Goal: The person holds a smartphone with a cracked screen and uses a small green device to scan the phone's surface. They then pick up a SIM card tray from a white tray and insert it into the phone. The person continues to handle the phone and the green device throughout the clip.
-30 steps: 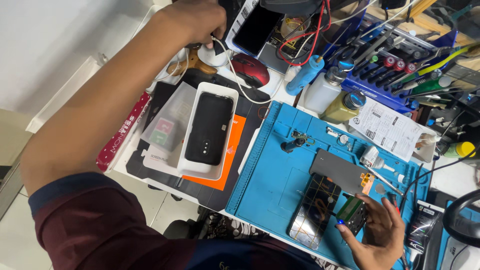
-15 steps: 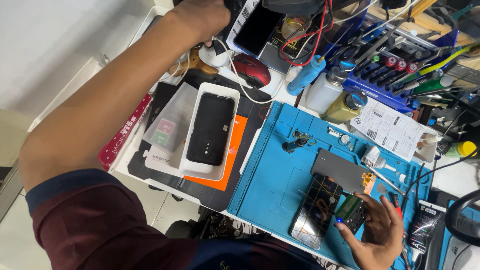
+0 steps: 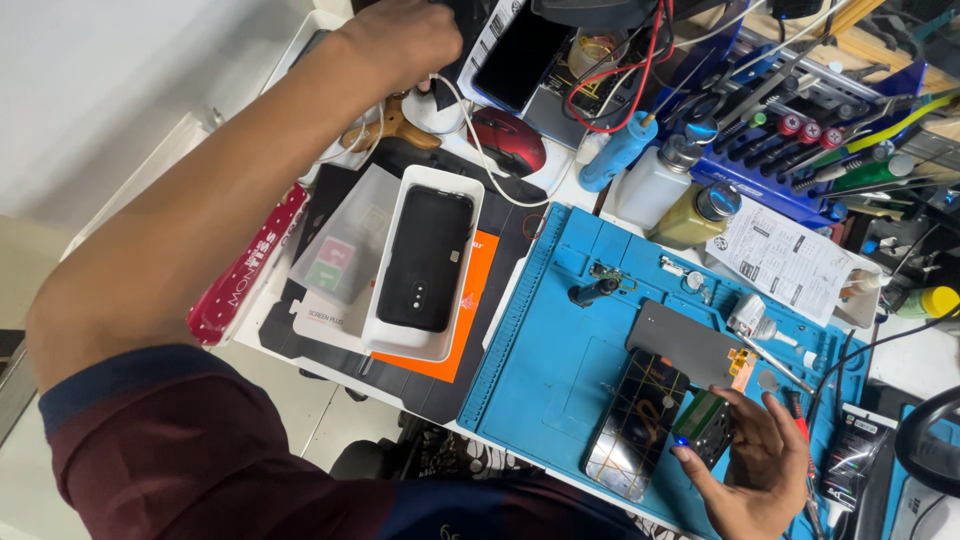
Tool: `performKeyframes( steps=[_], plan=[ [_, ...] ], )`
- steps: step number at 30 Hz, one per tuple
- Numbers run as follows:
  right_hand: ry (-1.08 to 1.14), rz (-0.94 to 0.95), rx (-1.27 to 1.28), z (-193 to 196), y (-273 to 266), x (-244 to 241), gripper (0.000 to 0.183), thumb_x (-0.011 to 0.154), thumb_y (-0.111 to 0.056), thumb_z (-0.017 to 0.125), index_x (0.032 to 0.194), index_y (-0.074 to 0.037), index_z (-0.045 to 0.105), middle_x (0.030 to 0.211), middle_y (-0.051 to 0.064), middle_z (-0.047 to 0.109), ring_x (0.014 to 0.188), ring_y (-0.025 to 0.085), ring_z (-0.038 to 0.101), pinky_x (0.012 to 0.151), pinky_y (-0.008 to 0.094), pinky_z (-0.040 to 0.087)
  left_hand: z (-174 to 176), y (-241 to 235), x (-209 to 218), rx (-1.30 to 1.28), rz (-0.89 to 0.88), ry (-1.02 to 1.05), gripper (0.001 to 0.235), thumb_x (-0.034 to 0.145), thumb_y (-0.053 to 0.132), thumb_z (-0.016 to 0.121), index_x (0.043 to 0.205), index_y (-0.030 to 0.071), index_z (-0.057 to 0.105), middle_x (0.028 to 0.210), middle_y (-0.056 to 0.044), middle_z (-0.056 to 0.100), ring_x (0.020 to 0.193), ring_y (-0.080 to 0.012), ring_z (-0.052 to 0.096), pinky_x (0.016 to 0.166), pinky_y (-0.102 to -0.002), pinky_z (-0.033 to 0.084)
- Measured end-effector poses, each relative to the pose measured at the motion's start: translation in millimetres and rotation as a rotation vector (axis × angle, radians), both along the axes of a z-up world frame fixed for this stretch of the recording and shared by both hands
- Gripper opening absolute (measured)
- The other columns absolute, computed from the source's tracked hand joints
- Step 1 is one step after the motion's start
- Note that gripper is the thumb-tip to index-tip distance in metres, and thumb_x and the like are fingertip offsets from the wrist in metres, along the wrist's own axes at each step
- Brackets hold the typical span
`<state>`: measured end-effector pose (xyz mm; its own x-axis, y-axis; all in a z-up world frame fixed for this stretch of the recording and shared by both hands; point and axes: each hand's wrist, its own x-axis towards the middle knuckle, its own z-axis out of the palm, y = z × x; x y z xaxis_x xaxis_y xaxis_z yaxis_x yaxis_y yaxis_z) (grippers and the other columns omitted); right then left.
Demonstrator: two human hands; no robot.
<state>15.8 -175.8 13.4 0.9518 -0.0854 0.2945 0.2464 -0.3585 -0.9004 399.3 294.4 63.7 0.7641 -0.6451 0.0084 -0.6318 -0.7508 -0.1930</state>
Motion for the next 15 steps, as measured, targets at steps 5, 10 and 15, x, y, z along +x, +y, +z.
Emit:
performKeyframes(
  steps=[5,10,15],
  plan=[
    [0.004,-0.009,0.008,-0.8,-0.9,-1.2,0.099,0.071,0.004,0.08,0.157,-0.005,0.033,0.141,0.03,0.058,0.132,0.035,0.062,0.105,0.043,0.057,-11.4,4.2,-3.8,0.022,-0.099,-0.132,0.018,0.071,0.011,0.084,0.084,0.002,0.076,0.093,-0.013,0.074,0.096,-0.0313,0.071,0.085,-0.041,0.057],
    [0.006,-0.011,0.006,-2.7,-3.1,-1.2,0.099,0.071,0.005,0.08,0.158,-0.005,0.033,0.14,0.031,0.058,0.131,0.034,0.062,0.105,0.043,0.057,-19.9,7.2,-12.6,0.148,-0.129,-0.259,0.02,0.065,0.004,0.078,0.085,0.005,0.076,0.106,-0.004,0.071,0.111,-0.0247,0.064,0.091,-0.039,0.055],
    [-0.018,0.006,0.022,-5.2,-4.5,-1.3,0.099,0.071,0.005,0.08,0.158,-0.005,0.033,0.14,0.031,0.058,0.131,0.034,0.063,0.104,0.041,0.058,-15.1,8.9,-19.4,0.143,-0.214,-0.298,0.009,0.078,0.011,0.074,0.084,0.005,0.076,0.103,-0.005,0.071,0.112,-0.022,0.063,0.101,-0.035,0.048]
  ],
)
